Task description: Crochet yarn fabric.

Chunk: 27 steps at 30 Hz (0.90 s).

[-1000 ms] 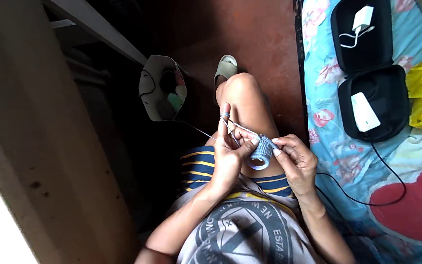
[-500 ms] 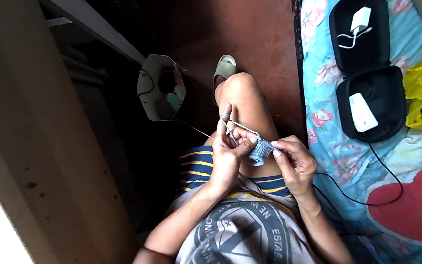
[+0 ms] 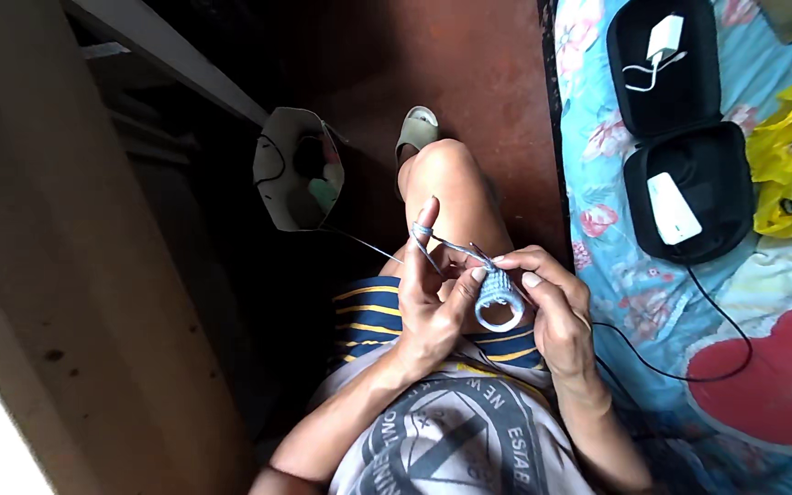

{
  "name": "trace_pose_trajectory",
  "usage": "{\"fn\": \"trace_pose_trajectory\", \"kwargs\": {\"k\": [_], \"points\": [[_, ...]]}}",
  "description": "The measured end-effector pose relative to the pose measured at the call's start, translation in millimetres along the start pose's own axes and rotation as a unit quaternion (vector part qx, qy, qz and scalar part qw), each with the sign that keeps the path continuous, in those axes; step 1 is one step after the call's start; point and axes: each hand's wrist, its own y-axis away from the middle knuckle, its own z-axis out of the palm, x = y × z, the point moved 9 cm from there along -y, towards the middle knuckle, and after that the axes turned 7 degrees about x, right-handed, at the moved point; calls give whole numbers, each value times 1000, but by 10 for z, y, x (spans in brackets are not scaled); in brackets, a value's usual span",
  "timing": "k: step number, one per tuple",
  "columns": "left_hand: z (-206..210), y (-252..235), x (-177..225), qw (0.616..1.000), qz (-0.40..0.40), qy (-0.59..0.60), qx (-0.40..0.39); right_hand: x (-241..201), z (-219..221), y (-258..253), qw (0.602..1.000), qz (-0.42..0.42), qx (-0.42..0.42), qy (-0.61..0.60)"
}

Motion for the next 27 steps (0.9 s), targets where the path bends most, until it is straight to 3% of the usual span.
{"fn": "trace_pose_trajectory", "kwargs": {"k": [5,8,15,27], "points": [[2,-18,-36,998,-64,22,7,-109,17,-1,996,-62,18,67],[14,-46,-10,995,-87,-24,28,-134,43,22,987,-92,44,127],[-25,-40,-49,998,-59,2,24,-234,108,54,960,-149,90,219],[-12,-29,-55,1000,-27,-7,14,-267,140,36,946,-166,106,258]]}}
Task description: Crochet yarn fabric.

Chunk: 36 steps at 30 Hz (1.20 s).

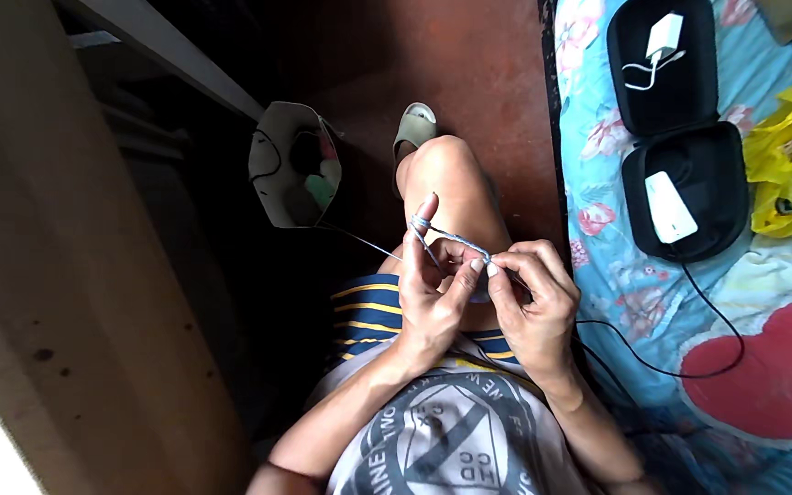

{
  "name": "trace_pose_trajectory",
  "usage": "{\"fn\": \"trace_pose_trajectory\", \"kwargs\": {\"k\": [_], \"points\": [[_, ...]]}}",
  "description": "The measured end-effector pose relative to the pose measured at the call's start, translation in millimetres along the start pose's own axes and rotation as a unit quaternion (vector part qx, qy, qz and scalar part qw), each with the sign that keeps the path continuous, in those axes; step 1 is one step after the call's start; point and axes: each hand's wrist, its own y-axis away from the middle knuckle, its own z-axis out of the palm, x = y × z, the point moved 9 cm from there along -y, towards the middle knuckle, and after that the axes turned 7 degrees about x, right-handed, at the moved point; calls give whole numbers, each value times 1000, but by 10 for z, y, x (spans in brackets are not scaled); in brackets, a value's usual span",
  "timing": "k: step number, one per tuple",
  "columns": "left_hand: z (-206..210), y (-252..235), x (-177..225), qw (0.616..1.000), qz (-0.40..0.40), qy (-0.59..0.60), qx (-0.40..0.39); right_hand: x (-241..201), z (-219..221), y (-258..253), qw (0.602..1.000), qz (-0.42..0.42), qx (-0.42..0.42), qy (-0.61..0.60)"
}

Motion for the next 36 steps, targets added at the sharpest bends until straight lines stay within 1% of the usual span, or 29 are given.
{"fn": "trace_pose_trajectory", "kwargs": {"k": [5,8,12,15,18,22,24,30,36], "points": [[53,9,-1,999,18,-19,-29,28,-2,-14,1000,9,1,-2],[51,-10,17,997,56,-46,-30,37,11,-14,1000,13,-4,0],[50,-14,29,987,127,-94,-32,53,34,-3,1000,12,-4,-1],[48,0,27,982,153,-108,-31,69,47,3,1000,11,-1,-5],[22,2,-8,987,127,-94,-20,91,58,1,1000,20,-4,-15],[-23,-28,-93,999,20,-33,2,180,69,-1,996,62,-20,-61],[-33,-31,-108,1000,-1,-15,4,210,75,1,993,80,-31,-81],[-28,-25,-99,1000,2,-9,1,205,86,23,991,83,-45,-90],[-21,-19,-75,999,31,-13,-6,163,74,18,995,61,-27,-70]]}}
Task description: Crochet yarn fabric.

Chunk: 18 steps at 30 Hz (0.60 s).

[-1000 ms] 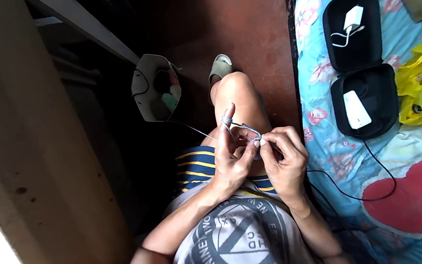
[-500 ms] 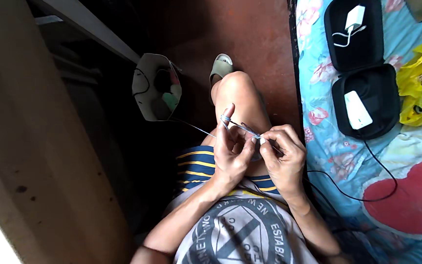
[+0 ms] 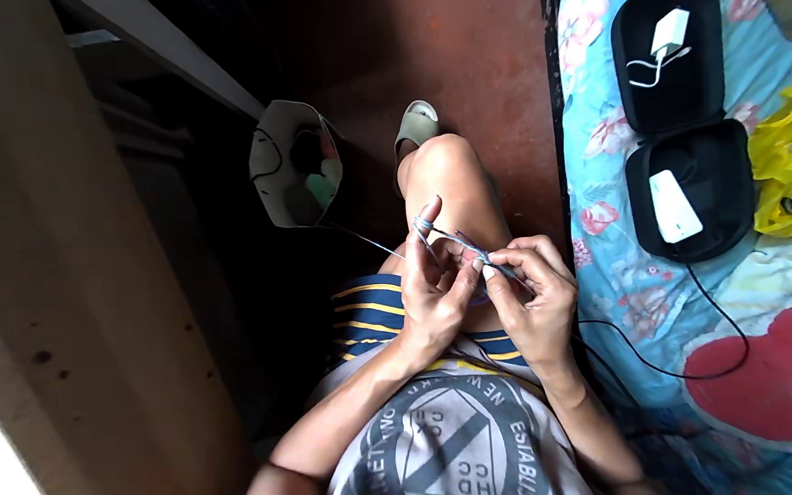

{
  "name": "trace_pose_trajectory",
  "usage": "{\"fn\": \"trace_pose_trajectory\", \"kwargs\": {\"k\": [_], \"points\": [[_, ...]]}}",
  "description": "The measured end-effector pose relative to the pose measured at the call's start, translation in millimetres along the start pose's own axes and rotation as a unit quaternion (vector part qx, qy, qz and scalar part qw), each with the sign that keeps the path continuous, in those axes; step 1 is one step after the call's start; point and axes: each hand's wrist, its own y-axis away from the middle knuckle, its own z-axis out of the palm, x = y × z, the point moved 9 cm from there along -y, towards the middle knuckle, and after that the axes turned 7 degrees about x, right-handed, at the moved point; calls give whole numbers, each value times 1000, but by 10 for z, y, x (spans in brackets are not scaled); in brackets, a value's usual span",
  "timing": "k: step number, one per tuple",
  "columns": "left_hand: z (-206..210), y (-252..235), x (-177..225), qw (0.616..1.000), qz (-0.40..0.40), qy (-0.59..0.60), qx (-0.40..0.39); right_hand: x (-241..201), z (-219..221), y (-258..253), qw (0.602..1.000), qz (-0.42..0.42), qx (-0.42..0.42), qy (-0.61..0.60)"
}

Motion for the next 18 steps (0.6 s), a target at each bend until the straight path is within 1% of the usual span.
{"fn": "trace_pose_trajectory", "kwargs": {"k": [7,9,11,13,15,18], "points": [[23,14,40,999,41,-31,-13,-50,-13,6,999,-26,21,39],[57,14,60,993,85,-68,-37,-50,-10,7,998,-29,23,45],[98,28,82,980,146,-118,-64,-51,-13,6,998,-29,23,46],[113,48,100,970,184,-141,-71,-64,-7,4,998,-29,20,48],[93,51,124,967,197,-146,-62,-84,4,4,998,-32,15,54],[70,27,135,971,191,-134,-53,-86,13,4,997,-38,13,61]]}}
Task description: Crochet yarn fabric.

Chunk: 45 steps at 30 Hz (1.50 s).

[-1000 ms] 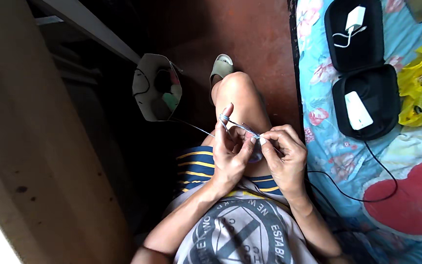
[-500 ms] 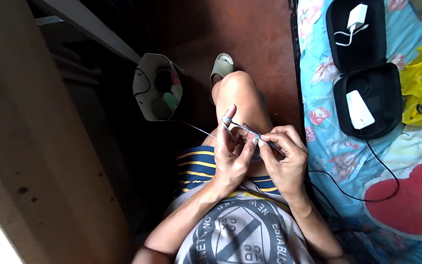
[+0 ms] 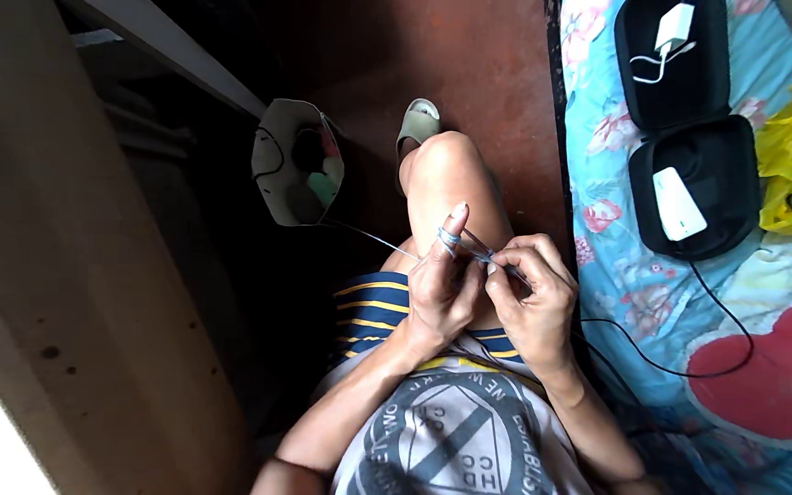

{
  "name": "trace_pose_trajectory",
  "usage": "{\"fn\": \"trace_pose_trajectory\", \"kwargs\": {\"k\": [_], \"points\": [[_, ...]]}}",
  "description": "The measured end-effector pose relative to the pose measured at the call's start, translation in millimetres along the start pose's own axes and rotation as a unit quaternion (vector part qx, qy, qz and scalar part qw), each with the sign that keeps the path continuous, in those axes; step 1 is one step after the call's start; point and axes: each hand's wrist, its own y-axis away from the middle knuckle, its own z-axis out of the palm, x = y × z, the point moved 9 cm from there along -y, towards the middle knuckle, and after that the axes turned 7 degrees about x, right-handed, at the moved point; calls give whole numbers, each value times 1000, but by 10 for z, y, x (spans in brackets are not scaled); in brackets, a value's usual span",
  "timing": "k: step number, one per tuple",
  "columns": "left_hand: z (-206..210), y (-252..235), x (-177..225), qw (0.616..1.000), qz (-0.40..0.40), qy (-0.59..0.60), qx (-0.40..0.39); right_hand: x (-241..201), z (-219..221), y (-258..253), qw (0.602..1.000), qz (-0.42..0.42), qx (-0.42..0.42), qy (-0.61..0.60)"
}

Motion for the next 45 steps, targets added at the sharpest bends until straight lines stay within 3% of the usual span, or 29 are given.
{"fn": "trace_pose_trajectory", "kwargs": {"k": [5,13,18,45], "points": [[-26,6,-108,995,-83,48,23,56,7,-2,1000,8,-1,-17],[-48,37,-205,985,-147,84,35,370,85,-12,953,179,-76,-230],[-44,54,-294,960,-242,139,30,425,98,-8,939,207,-84,-261],[-13,30,-214,988,-137,72,15,193,62,-14,998,59,-33,-17]]}}
